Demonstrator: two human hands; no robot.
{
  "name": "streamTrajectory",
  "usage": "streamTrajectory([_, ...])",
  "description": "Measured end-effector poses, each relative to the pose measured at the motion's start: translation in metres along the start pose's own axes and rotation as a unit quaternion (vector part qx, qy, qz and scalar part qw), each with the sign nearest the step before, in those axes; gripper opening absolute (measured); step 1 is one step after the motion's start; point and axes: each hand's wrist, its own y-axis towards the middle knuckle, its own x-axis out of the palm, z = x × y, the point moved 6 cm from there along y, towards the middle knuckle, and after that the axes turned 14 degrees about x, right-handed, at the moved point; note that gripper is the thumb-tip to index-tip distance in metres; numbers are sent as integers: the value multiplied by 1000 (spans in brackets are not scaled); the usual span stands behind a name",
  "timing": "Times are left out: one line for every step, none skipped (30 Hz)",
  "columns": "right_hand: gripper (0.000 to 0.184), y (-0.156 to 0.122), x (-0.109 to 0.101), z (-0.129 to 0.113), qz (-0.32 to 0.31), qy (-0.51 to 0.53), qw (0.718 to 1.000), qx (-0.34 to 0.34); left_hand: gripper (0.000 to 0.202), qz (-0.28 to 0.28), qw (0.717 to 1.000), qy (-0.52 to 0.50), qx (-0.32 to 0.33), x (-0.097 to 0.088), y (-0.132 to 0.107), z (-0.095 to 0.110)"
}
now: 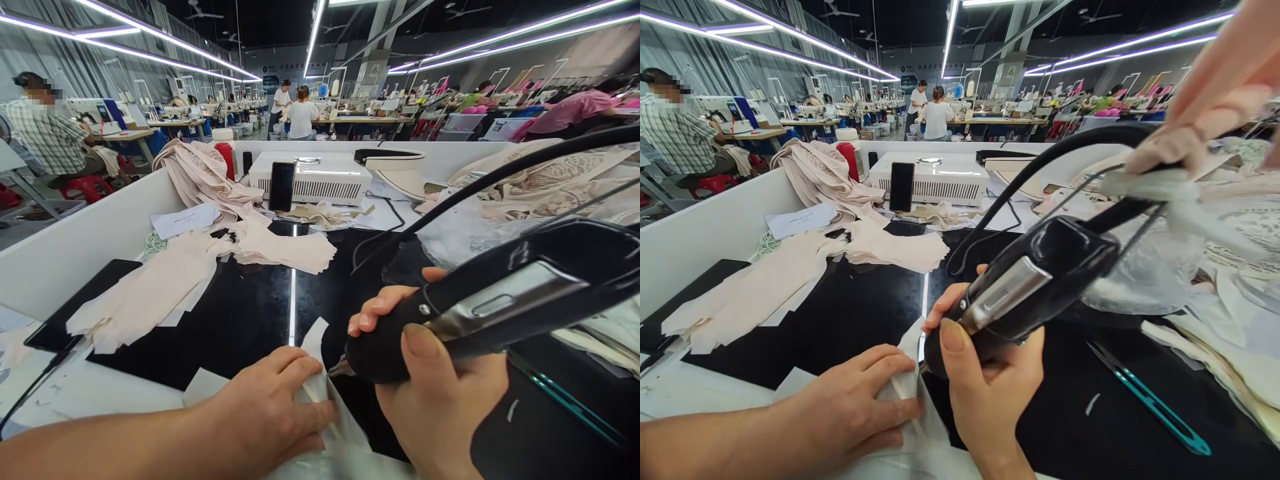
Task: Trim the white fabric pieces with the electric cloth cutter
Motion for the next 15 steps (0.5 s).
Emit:
streamTrajectory([48, 0, 0, 0, -2, -8, 1000, -1, 30, -3, 1000, 9, 6, 0, 0, 2])
streamTrajectory([47, -1, -1, 0, -4, -14, 1000, -2, 34, -8, 1000, 15, 14, 0, 1, 4])
streamTrajectory([46, -1, -2, 0, -5, -19, 1000, 0, 36, -9, 999, 23, 23, 0, 1, 6])
streamTrajectory([47, -2, -3, 0, -8, -21, 1000, 2, 37, -8, 999, 30, 29, -1, 2, 7])
streamTrajectory([48, -3, -5, -1, -10, -20, 1000, 5, 36, -5, 999, 33, 30, -3, 3, 5])
streamTrajectory([49, -4, -5, -1, -14, -17, 1000, 7, 32, 1, 999, 33, 28, -4, 4, 1])
streamTrajectory([50, -4, -6, -2, -16, -13, 1000, 9, 29, 6, 999, 26, 25, -5, 5, -5])
streamTrajectory([50, -5, -7, -2, -19, -10, 1000, 11, 27, 11, 1000, 13, 23, -5, 7, -12])
streamTrajectory([50, -5, -7, -3, -20, -9, 1000, 12, 28, 16, 999, -7, 27, -5, 9, -21])
streamTrajectory([50, -6, -7, -4, -22, -8, 1000, 13, 31, 20, 999, -34, 35, -4, 10, -30])
streamTrajectory([50, -6, -7, -5, -21, -7, 1000, 14, 34, 27, 997, -59, 48, -3, 12, -39])
streamTrajectory([50, -6, -7, -5, -21, -6, 1000, 16, 36, 33, 994, -82, 64, -1, 13, -48])
streamTrajectory([50, -6, -8, -6, -19, -6, 1000, 16, 38, 38, 991, -103, 78, 1, 14, -56])
streamTrajectory([51, -6, -8, -6, -18, -5, 1000, 18, 39, 43, 988, -119, 89, 3, 14, -63])
streamTrajectory([51, -6, -9, -6, -15, -5, 1000, 19, 39, 46, 986, -131, 97, 4, 14, -69])
